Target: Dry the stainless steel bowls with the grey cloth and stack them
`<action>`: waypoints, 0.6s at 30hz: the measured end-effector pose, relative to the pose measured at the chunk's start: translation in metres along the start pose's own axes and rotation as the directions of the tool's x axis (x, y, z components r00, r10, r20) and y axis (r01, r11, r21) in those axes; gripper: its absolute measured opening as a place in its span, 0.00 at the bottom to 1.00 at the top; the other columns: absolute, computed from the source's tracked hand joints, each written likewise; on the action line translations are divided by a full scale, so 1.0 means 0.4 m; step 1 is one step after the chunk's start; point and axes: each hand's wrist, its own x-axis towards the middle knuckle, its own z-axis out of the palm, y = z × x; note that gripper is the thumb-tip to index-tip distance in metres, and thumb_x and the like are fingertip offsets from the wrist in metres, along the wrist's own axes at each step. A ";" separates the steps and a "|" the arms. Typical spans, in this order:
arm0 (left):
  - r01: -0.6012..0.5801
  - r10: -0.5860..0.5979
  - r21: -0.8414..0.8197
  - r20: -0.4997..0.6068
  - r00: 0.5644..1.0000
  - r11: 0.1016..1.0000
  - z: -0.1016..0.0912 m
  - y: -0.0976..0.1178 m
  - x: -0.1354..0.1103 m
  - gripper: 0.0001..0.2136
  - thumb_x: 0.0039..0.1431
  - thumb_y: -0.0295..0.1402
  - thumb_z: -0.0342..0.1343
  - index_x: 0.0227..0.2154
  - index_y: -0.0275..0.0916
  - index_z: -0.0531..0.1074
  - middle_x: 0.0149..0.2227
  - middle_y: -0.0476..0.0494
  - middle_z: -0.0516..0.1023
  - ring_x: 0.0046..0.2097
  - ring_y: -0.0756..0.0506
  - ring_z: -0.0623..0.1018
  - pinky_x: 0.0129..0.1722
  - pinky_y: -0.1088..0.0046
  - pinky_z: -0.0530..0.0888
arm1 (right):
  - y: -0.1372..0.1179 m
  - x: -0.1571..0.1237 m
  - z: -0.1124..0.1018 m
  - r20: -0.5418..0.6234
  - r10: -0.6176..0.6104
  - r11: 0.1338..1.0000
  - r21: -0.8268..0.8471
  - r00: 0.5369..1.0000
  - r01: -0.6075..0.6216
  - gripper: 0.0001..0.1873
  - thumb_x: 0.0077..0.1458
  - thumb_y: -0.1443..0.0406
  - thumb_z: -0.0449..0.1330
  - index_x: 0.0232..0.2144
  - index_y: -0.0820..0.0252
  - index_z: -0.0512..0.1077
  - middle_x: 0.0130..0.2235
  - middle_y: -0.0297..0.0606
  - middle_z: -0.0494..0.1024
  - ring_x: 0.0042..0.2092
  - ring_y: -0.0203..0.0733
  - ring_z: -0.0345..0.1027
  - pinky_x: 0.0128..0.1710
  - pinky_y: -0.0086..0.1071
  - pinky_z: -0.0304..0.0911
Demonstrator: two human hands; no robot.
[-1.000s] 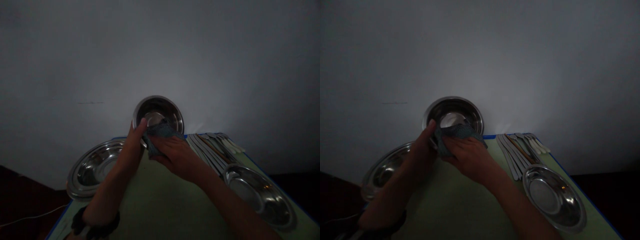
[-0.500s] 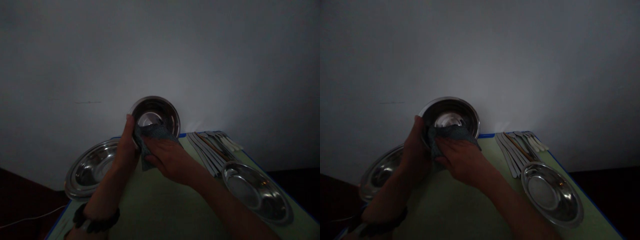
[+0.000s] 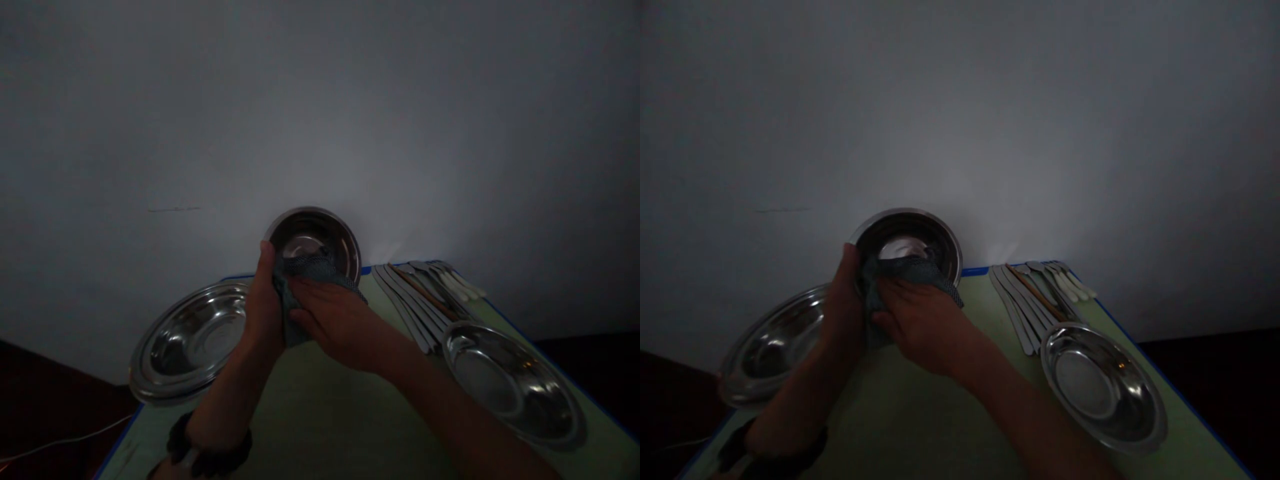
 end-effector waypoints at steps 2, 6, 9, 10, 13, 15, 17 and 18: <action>0.032 -0.032 0.013 0.003 0.999 0.999 0.007 -0.004 -0.005 0.23 0.56 0.53 0.49 0.39 0.38 0.76 0.33 0.43 0.81 0.49 0.37 0.76 0.47 0.62 0.75 | -0.006 0.002 0.006 -0.044 0.007 1.000 0.016 0.999 -0.006 0.25 0.64 0.61 0.43 0.59 0.70 0.56 0.61 0.49 0.62 0.62 0.42 0.55 0.60 0.41 0.55; -0.034 0.034 0.001 0.042 0.999 0.999 0.005 0.009 -0.001 0.23 0.58 0.51 0.48 0.40 0.37 0.75 0.37 0.43 0.81 0.52 0.38 0.75 0.50 0.63 0.73 | -0.003 0.003 -0.004 -0.045 -0.035 0.999 -0.007 0.998 0.035 0.25 0.64 0.59 0.44 0.58 0.68 0.59 0.59 0.47 0.66 0.60 0.42 0.58 0.59 0.40 0.56; -0.113 0.114 -0.014 0.064 0.991 0.993 -0.004 0.026 0.006 0.21 0.59 0.49 0.48 0.42 0.38 0.75 0.42 0.43 0.80 0.53 0.40 0.73 0.52 0.64 0.71 | 0.013 0.003 -0.013 -0.028 -0.064 0.996 -0.071 0.998 0.062 0.24 0.65 0.58 0.43 0.55 0.66 0.63 0.57 0.44 0.69 0.58 0.42 0.61 0.58 0.39 0.57; -0.119 0.120 -0.012 0.063 0.991 0.993 -0.006 0.031 0.008 0.21 0.58 0.49 0.49 0.42 0.38 0.74 0.43 0.42 0.79 0.54 0.40 0.73 0.53 0.64 0.71 | 0.020 0.002 -0.015 -0.024 -0.063 0.993 -0.097 0.998 0.060 0.24 0.65 0.58 0.43 0.54 0.65 0.64 0.56 0.44 0.70 0.58 0.42 0.62 0.58 0.39 0.56; -0.125 0.124 0.015 0.034 0.992 0.992 -0.012 0.036 0.008 0.21 0.57 0.49 0.51 0.45 0.39 0.73 0.48 0.43 0.77 0.57 0.40 0.70 0.55 0.64 0.69 | 0.043 -0.002 -0.014 -0.018 -0.008 0.982 -0.187 1.000 0.004 0.24 0.65 0.59 0.42 0.53 0.65 0.66 0.55 0.43 0.71 0.58 0.43 0.62 0.60 0.41 0.54; -0.169 0.168 0.051 0.022 0.985 0.984 -0.012 0.030 0.005 0.20 0.57 0.47 0.52 0.47 0.42 0.72 0.49 0.45 0.76 0.58 0.41 0.68 0.56 0.65 0.67 | 0.060 -0.007 -0.010 -0.024 0.053 0.968 -0.242 0.998 -0.057 0.24 0.65 0.59 0.41 0.55 0.66 0.65 0.57 0.44 0.69 0.60 0.45 0.58 0.62 0.43 0.51; -0.195 0.192 0.090 0.045 0.980 0.977 -0.011 0.015 0.001 0.19 0.57 0.46 0.53 0.48 0.44 0.71 0.49 0.46 0.77 0.59 0.41 0.67 0.57 0.65 0.67 | 0.075 -0.014 -0.005 -0.049 0.112 0.952 -0.280 0.993 -0.121 0.25 0.65 0.59 0.42 0.57 0.69 0.62 0.59 0.48 0.65 0.63 0.46 0.52 0.63 0.45 0.48; -0.179 0.172 0.102 0.075 0.982 0.979 -0.011 0.005 -0.001 0.19 0.57 0.47 0.53 0.48 0.44 0.71 0.48 0.45 0.77 0.59 0.41 0.67 0.57 0.65 0.66 | 0.082 -0.018 -0.002 -0.063 0.139 0.945 -0.290 0.988 -0.151 0.26 0.65 0.59 0.42 0.58 0.70 0.60 0.61 0.49 0.62 0.64 0.47 0.49 0.63 0.47 0.47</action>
